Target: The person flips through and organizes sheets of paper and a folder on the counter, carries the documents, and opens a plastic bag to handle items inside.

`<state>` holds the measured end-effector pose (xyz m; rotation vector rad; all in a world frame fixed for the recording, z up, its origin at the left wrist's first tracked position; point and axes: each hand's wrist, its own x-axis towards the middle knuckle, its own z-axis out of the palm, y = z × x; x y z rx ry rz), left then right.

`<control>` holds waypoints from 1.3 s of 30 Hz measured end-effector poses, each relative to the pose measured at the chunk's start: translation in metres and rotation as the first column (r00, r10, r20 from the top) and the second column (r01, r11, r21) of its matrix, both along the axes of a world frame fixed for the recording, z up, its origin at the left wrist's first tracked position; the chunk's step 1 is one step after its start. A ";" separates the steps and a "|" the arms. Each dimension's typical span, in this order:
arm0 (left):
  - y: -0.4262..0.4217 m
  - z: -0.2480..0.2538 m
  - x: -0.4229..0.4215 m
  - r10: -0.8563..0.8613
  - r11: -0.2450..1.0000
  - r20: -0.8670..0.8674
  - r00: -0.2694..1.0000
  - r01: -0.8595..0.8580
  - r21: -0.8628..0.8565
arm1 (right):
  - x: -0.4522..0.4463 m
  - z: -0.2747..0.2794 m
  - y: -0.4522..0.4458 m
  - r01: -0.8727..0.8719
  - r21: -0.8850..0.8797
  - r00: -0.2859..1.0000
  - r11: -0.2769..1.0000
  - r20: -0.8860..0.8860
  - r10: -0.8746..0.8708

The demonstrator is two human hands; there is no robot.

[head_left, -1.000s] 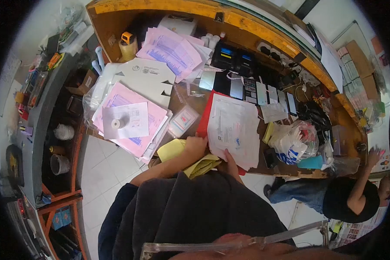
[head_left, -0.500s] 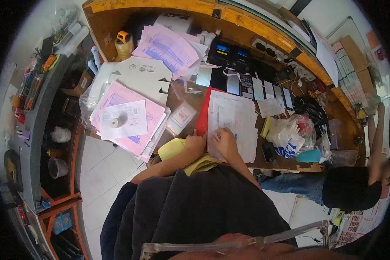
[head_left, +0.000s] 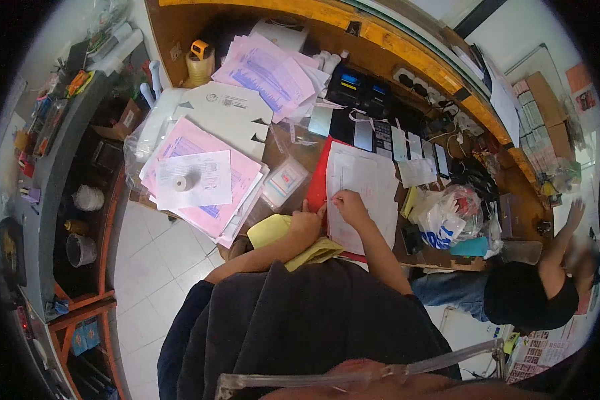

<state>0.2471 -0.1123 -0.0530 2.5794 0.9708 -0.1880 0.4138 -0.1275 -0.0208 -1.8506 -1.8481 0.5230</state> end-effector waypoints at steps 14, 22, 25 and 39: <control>-0.005 -0.002 0.000 0.016 0.988 0.048 0.999 -0.023 0.152 | -0.023 0.003 -0.020 0.085 0.007 0.996 0.996 -0.014 -0.085; -0.009 -0.004 -0.003 0.001 0.974 0.114 0.994 -0.027 0.226 | -0.055 0.030 -0.013 0.313 -0.139 0.938 0.939 0.200 -0.283; -0.002 -0.010 0.001 0.005 1.000 0.032 0.999 -0.005 -0.027 | -0.060 0.030 -0.009 0.361 -0.166 0.903 0.918 0.308 -0.299; -0.003 0.006 -0.001 0.030 0.999 0.003 1.000 -0.030 -0.034 | -0.065 0.018 -0.014 0.344 -0.157 0.855 0.926 0.459 -0.240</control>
